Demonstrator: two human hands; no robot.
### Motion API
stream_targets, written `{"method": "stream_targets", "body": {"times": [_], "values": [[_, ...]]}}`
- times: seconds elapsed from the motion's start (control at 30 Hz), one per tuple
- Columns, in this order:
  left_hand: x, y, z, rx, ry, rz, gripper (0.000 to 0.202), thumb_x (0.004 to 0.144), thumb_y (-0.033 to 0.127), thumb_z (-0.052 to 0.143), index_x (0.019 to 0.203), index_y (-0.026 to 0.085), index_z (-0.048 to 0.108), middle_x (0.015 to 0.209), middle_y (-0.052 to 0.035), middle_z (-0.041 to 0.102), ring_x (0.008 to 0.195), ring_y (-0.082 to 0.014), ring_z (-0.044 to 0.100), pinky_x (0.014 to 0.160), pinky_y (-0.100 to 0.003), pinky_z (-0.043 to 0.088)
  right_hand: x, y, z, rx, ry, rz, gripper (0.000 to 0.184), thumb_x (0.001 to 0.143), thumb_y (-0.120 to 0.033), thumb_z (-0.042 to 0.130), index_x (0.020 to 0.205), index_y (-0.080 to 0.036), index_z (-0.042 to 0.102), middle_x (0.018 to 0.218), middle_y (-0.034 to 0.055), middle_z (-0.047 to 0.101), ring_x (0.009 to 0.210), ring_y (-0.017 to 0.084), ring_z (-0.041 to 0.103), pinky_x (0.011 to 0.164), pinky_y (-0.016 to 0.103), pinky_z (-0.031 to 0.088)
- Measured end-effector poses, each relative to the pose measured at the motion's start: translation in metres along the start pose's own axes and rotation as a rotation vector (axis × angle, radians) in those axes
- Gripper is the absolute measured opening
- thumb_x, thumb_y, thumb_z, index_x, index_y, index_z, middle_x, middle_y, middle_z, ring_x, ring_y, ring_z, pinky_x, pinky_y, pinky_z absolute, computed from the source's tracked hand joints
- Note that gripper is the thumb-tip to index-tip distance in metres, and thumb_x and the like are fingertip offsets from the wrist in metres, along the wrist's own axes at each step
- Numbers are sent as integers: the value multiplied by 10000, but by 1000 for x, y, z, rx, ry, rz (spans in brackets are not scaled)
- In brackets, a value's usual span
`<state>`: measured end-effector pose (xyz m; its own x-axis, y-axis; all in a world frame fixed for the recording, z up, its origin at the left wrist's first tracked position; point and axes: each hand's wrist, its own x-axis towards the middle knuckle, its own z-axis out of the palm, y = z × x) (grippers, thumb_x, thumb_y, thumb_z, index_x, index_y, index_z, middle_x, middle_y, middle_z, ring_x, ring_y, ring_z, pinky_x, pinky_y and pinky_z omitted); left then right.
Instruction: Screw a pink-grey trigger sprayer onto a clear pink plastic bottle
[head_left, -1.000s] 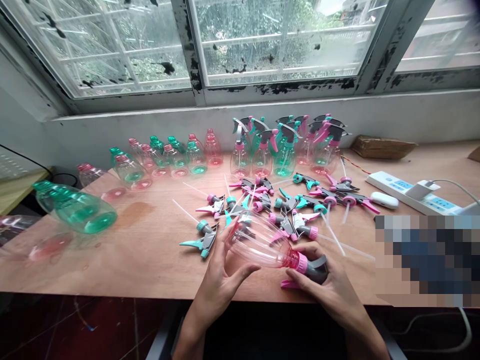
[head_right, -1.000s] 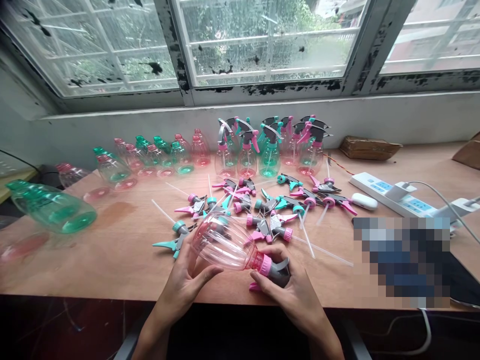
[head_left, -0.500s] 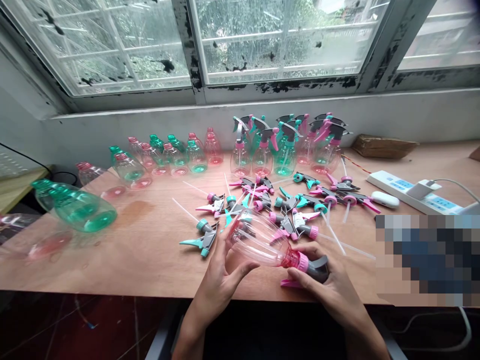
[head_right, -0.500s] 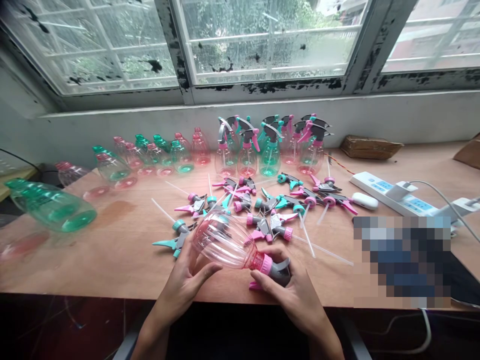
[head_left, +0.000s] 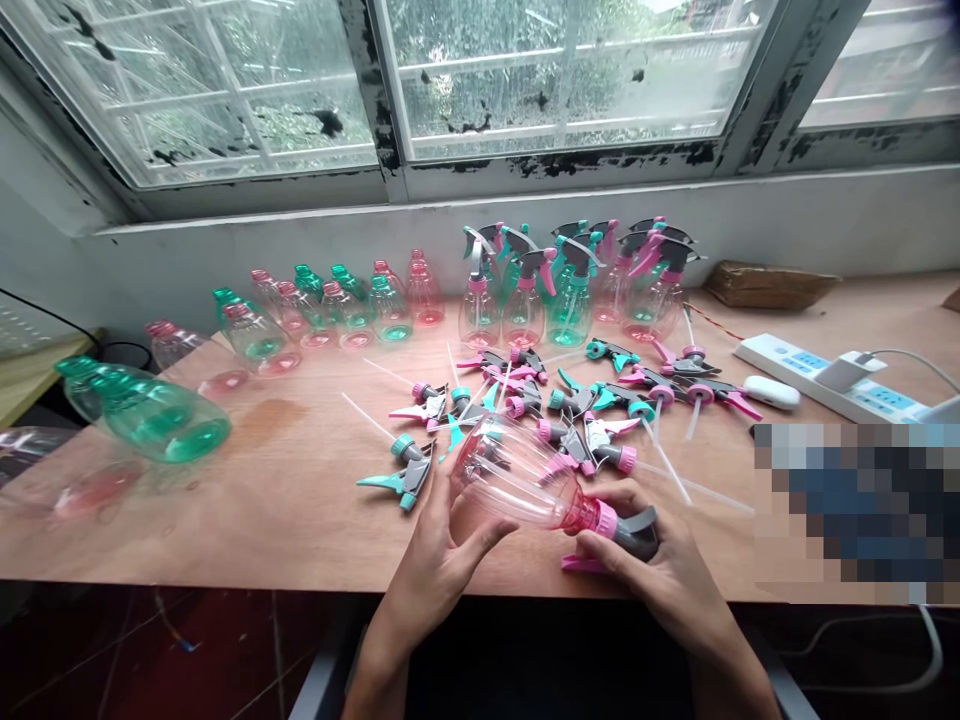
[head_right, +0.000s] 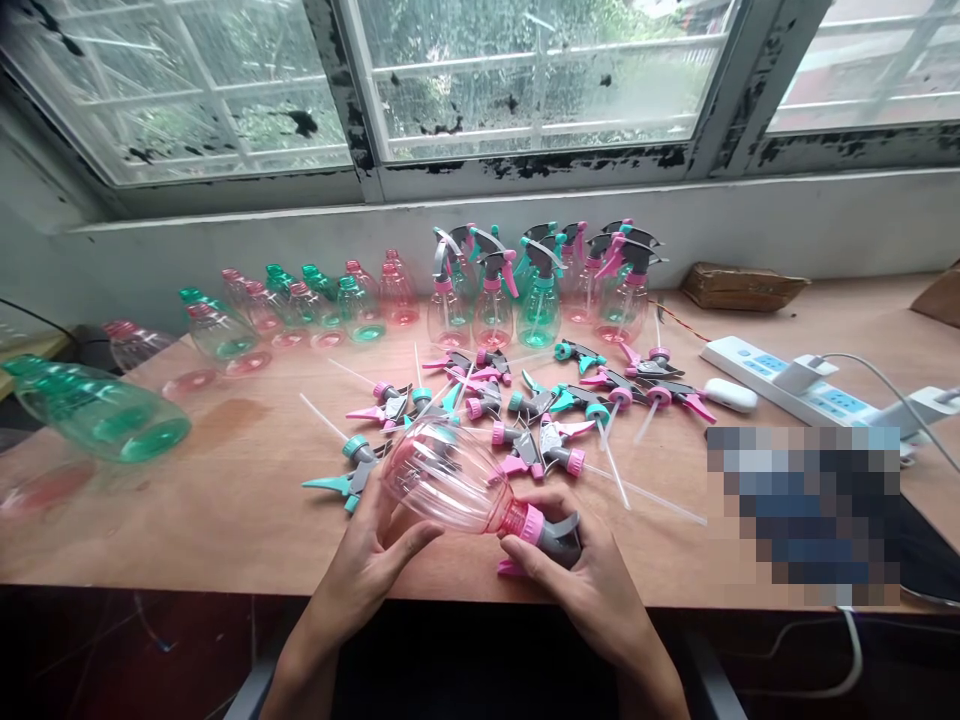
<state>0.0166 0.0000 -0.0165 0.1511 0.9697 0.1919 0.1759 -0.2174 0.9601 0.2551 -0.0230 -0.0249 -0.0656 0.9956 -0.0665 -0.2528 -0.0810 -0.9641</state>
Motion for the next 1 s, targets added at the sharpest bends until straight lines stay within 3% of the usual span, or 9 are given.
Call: {"method": "stream_targets", "body": {"times": [0.17,0.5,0.73,1.0], "values": [[1,3,1,-13,-8,-25,780,964,417,773,1628,335,373,1784,-65,341,1674,-272,275,1367,-432,286,1,1,-1,-15,-15,-31,383,827,-426,936,1083,-209,752,988,38,783,836,199,777,780,362,756],[3,2,1,21,6,-81,801,942,478,778,1604,287,368,1787,-116,319,1665,-324,289,1380,-490,227,-1,-4,2,-3,16,27,419,804,-450,950,1085,-231,728,896,-11,774,695,168,781,759,347,747],[2,-3,-2,54,-4,-64,775,960,451,764,1613,310,369,1783,-92,327,1659,-318,305,1384,-481,213,-1,-3,0,-10,-5,9,403,828,-432,934,1096,-221,721,969,5,788,795,193,807,787,334,747],[4,-2,-1,31,-25,-62,742,967,441,760,1610,341,402,1790,-63,323,1663,-312,300,1372,-450,259,-1,-4,1,-23,7,24,403,823,-450,933,1079,-236,708,929,-4,767,705,160,781,758,321,745]]}}
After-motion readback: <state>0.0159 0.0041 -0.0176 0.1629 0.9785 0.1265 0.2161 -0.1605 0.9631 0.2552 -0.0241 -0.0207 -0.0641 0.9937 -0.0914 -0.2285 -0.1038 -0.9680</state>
